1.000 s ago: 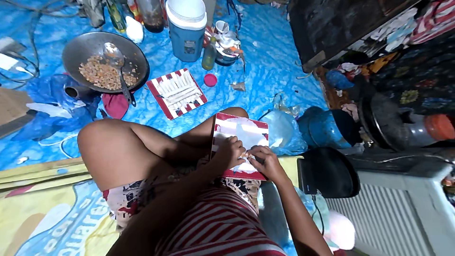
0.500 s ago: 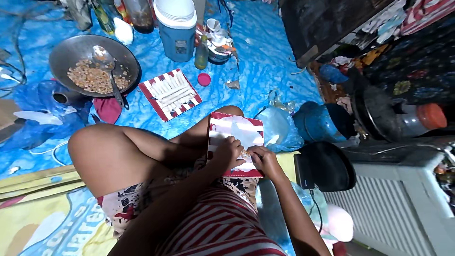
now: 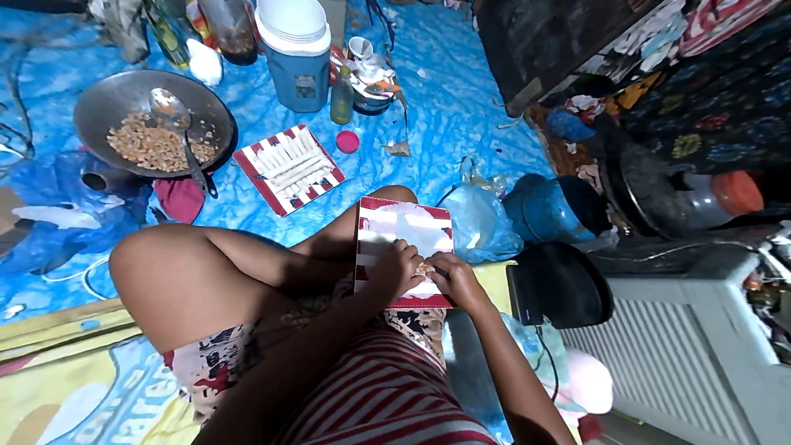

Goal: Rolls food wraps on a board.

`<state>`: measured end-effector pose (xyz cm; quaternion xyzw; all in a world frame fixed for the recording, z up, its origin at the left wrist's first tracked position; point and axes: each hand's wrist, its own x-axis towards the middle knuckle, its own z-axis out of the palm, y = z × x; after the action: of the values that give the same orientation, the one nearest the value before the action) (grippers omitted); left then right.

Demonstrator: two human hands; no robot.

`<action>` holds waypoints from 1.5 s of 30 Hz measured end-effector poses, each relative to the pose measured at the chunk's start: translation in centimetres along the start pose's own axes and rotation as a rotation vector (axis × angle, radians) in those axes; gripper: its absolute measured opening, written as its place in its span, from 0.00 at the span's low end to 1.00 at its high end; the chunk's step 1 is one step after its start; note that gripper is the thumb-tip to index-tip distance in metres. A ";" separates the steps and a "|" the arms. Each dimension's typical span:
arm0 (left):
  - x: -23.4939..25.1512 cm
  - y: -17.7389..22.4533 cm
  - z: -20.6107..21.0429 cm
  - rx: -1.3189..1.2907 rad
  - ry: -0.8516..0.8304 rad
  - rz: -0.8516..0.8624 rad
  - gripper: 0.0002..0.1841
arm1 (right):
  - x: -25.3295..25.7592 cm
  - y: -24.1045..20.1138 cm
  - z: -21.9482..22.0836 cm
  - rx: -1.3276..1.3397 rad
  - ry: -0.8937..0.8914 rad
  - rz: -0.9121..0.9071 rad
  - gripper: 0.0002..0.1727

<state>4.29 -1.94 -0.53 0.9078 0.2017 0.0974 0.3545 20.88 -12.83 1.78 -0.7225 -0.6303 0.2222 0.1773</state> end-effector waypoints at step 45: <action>-1.9 -1.3 -1.0 0.021 0.019 -0.066 0.20 | 1.3 -1.0 0.4 0.025 -0.070 -0.093 0.15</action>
<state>1.90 -1.29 -0.77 0.9033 0.2358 0.0925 0.3461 19.95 -11.44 1.88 -0.6821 -0.6659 0.2467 0.1744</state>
